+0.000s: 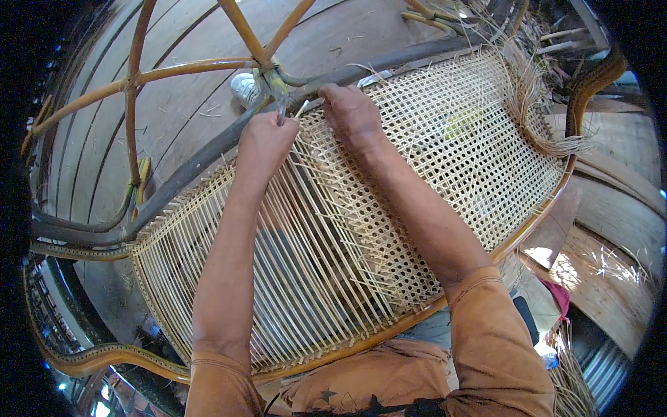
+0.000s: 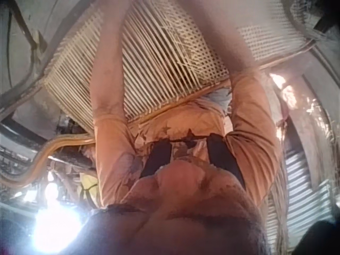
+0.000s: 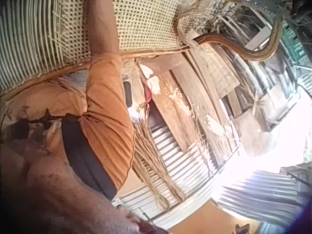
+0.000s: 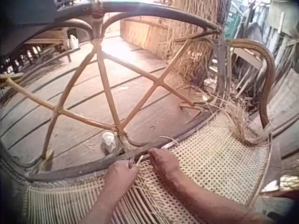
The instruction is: Repairing the woven seat of a rattan chair using rattan strips and a utility tool.
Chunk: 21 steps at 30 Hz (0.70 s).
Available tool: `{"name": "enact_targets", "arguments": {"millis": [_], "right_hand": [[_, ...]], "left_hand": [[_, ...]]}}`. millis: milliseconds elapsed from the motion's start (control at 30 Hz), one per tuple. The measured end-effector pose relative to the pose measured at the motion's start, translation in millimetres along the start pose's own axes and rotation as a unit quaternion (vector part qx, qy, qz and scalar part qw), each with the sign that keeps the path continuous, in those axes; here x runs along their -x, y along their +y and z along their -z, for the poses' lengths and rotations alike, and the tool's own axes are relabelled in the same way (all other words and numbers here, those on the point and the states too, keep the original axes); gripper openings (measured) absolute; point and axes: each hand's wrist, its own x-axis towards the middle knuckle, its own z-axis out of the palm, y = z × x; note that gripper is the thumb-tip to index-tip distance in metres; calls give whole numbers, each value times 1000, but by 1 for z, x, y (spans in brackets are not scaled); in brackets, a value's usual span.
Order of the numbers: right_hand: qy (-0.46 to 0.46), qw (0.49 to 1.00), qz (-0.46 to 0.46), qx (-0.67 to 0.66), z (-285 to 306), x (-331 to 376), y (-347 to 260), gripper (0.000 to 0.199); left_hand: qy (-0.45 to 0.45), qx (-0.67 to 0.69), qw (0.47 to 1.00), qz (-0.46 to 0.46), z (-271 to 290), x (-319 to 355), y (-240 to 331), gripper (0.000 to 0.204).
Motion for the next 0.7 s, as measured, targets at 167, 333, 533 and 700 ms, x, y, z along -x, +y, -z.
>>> {"name": "enact_targets", "arguments": {"millis": [167, 333, 533, 700], "right_hand": [[-22, 999, -47, -14, 2, -1, -2, 27], [-21, 998, -49, -26, 3, -1, -5, 25], [-15, 999, -27, 13, 4, -2, -4, 17], [-30, 993, 93, 59, 2, -3, 5, 11]], "left_hand": [[1, -25, 999, -27, -10, -14, 2, 31], [-20, -55, 998, -31, -10, -10, 5, 31], [-15, 9, 1000, 13, 13, 17, -1, 31], [65, 116, 991, 17, 27, 37, -21, 31]]}}
